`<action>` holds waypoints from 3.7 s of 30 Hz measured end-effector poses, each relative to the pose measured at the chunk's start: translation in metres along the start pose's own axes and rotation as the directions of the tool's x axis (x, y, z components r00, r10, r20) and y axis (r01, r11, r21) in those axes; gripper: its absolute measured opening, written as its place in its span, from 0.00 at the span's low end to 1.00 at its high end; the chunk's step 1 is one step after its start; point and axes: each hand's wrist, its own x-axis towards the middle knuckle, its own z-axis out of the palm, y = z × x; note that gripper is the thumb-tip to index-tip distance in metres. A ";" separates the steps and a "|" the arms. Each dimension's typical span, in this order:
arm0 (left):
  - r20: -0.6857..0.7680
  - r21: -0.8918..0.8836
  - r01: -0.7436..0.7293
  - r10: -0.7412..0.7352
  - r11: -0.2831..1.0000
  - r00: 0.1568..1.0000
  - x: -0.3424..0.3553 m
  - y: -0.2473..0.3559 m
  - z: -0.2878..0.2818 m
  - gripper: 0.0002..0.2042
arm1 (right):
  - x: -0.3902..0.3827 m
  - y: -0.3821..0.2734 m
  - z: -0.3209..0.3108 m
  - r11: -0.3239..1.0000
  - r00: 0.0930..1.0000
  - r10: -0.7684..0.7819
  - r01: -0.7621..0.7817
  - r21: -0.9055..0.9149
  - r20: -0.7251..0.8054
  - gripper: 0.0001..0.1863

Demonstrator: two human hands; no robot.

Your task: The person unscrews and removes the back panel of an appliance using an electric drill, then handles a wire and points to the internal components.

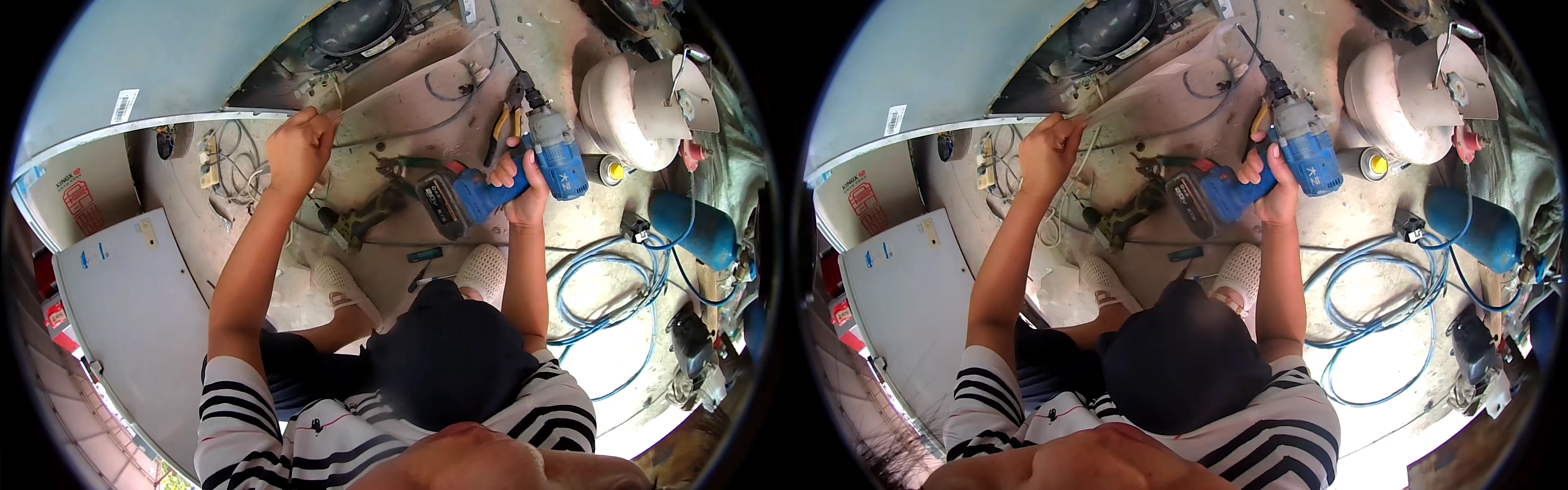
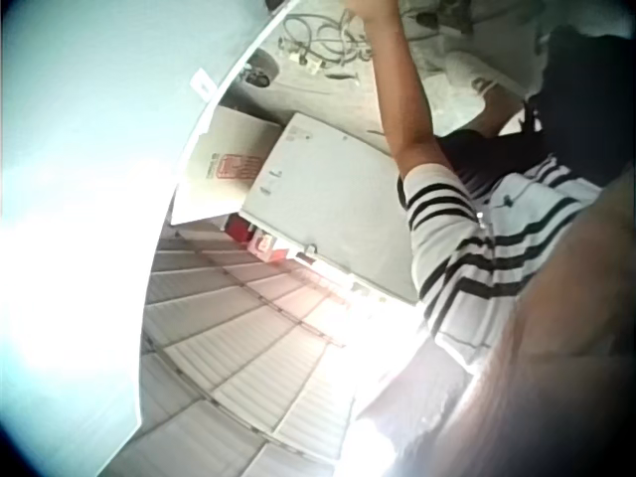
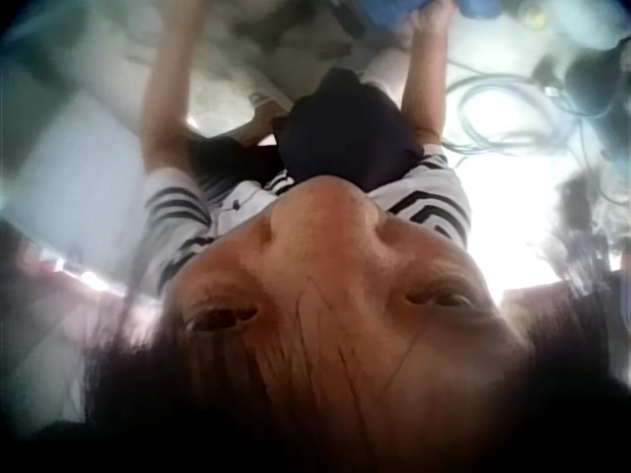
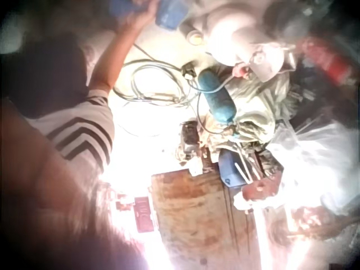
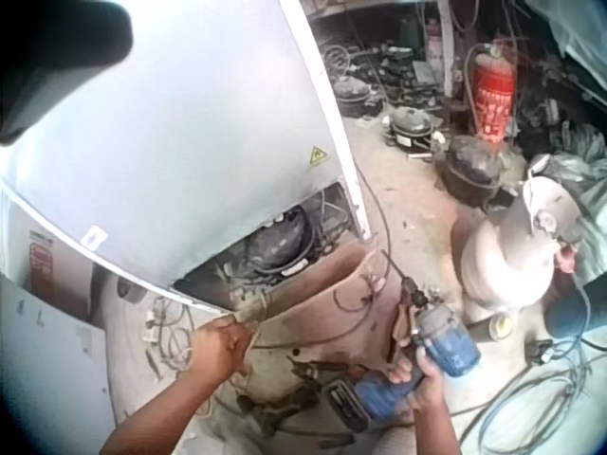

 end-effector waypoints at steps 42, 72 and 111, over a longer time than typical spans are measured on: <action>-0.038 -0.094 0.077 -0.081 0.993 0.996 0.016 -0.012 0.000 0.05 | -0.040 -0.036 -0.005 0.998 0.996 -0.061 0.061 -0.005 0.063 0.22; -0.134 -0.481 0.124 -0.212 0.868 0.968 0.109 0.009 0.059 0.14 | -0.033 -0.013 0.010 0.987 0.979 0.138 -0.124 -0.102 0.147 0.24; 0.878 -0.314 0.549 -0.016 -0.775 0.479 -0.156 -0.120 0.042 0.09 | -0.033 0.085 0.230 -0.336 0.696 0.683 0.031 -0.941 -0.221 0.16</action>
